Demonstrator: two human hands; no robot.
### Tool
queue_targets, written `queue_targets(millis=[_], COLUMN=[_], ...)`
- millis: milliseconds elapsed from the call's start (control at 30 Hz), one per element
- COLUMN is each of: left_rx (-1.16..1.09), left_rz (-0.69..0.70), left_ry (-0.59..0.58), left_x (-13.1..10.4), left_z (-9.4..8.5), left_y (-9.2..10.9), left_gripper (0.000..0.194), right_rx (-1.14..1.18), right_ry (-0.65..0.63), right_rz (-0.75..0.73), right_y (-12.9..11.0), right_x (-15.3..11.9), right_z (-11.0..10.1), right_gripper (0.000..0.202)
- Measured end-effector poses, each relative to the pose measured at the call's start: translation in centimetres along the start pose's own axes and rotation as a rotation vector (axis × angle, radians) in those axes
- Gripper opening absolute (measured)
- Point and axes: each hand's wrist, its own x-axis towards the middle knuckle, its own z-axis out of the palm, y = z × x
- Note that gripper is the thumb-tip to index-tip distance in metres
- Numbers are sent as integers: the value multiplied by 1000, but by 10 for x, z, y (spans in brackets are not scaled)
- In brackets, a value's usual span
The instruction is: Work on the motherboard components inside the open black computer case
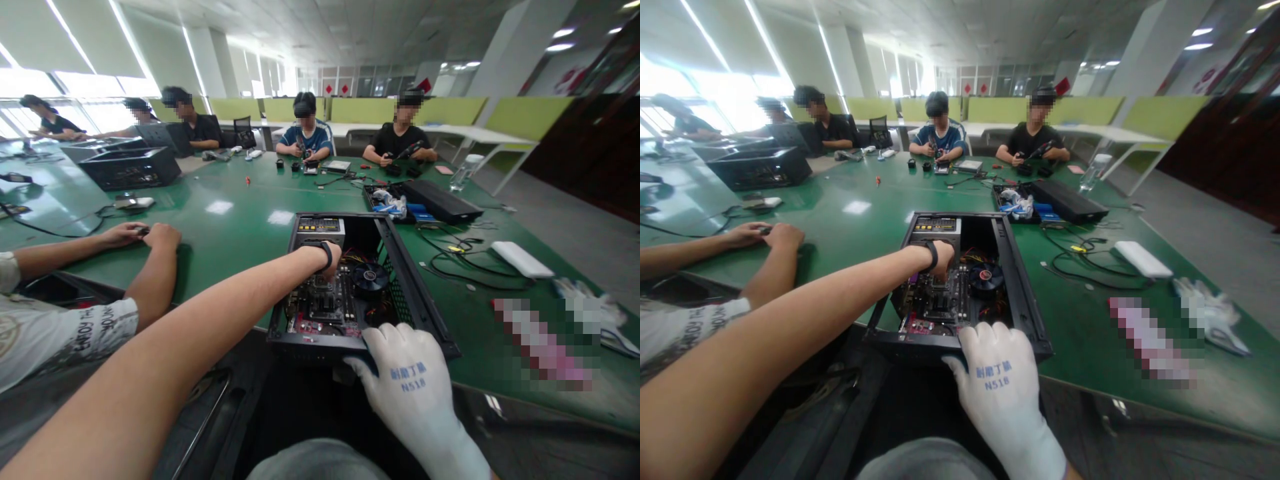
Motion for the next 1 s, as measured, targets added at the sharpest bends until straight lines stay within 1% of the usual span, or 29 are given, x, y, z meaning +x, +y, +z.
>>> queue_targets(millis=[67, 133, 300, 433, 533, 633, 733, 833, 1000], left_rx=[18, 7, 51, 46, 2, 4, 16, 4, -132], left_rz=[4, 3, 6, -20, -40, -31, -40, -65, -81], left_ry=[-25, -44, -114, -131, -101, -88, -97, -112, -23], left_x=[8, 16, 32, 45, 53, 57, 55, 54, 60], left_z=[7, 16, 34, 40, 43, 45, 44, 43, 48], left_y=[3, 4, 1, -3, -6, -7, -6, -4, -8], left_gripper=[48, 54, 63, 68, 75, 82, 81, 76, 68], right_rx=[5, 13, 9, 7, 10, 11, 12, 14, 18], right_ry=[8, 16, 33, 43, 39, 36, 39, 42, 38], right_rz=[-2, -5, -5, -8, -6, -7, -10, -13, -20], right_y=[-1, -1, -1, -2, -2, -2, -1, -2, -2], right_x=[-5, -6, -4, -4, -5, -5, -5, -4, -4], right_z=[-1, -1, -1, -1, -1, 0, 1, 2, 0], right_gripper=[18, 19, 23, 23, 23, 22, 23, 23, 22])
